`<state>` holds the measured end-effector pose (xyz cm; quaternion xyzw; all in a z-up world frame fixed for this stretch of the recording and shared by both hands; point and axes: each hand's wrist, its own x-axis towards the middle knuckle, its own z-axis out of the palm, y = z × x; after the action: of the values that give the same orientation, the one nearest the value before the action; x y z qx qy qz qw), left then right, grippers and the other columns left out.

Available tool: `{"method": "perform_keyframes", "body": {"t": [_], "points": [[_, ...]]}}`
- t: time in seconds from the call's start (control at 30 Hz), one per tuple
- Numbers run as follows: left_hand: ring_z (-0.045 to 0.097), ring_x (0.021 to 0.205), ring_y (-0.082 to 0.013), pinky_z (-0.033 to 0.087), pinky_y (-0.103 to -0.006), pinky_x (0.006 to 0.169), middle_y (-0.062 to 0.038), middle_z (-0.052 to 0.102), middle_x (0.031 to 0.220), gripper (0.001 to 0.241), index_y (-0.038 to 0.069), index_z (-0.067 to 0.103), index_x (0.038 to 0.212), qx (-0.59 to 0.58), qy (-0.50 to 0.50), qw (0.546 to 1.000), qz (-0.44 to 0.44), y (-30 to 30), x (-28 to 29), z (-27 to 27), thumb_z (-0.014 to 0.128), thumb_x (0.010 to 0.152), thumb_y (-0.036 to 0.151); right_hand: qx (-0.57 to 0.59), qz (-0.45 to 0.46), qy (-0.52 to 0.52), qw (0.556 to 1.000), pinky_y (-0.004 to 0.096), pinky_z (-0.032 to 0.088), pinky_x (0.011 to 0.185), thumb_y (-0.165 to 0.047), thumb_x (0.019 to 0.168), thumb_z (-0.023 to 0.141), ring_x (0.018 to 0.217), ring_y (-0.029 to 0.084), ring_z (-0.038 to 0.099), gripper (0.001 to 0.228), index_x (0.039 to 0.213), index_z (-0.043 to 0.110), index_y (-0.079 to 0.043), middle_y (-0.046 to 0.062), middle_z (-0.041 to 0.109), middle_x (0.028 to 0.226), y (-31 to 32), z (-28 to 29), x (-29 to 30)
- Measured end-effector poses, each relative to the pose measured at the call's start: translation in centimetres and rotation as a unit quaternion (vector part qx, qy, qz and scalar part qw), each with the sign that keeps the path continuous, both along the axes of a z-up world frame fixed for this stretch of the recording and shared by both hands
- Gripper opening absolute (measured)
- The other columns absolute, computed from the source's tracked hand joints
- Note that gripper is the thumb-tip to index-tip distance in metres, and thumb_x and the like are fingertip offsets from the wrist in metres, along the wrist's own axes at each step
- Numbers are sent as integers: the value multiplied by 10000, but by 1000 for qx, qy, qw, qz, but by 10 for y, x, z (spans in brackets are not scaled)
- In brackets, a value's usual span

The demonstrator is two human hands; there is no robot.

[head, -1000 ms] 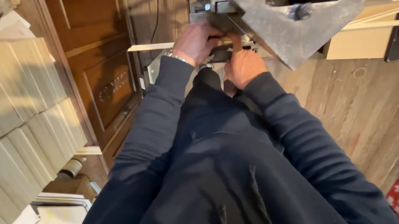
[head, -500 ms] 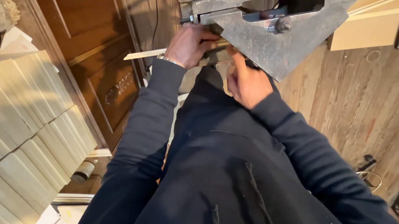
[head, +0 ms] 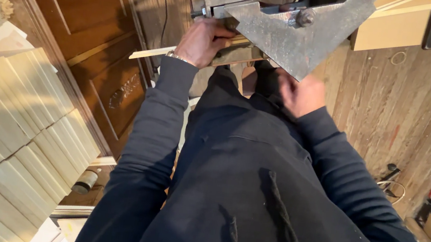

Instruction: Cutting wooden moulding strips for picture frames using a manual mitre cutter.

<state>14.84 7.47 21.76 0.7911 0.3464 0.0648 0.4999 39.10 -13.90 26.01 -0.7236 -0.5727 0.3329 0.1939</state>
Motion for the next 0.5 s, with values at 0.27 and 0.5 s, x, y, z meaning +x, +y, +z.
{"method": "perform_keyframes", "body": {"t": [0.27, 0.5], "points": [[641, 982, -379, 497, -457, 873, -178, 706, 984, 241, 69, 800, 1097, -1, 34, 999, 10, -2, -1, -2, 780, 876, 164, 215, -30, -124, 968, 506, 462, 1003, -230, 970, 812, 1151, 435, 542, 399, 1263, 652, -12, 206, 623, 1254, 48, -2, 50], [638, 971, -371, 492, -454, 871, -177, 698, 963, 251, 66, 804, 1104, 1, 37, 999, 12, -3, 0, -1, 786, 871, 159, 173, -93, -143, 970, 494, 460, 957, -239, 953, 789, 1087, 392, 566, 371, 1194, 609, -22, 171, 614, 1163, 69, -59, 71]]}}
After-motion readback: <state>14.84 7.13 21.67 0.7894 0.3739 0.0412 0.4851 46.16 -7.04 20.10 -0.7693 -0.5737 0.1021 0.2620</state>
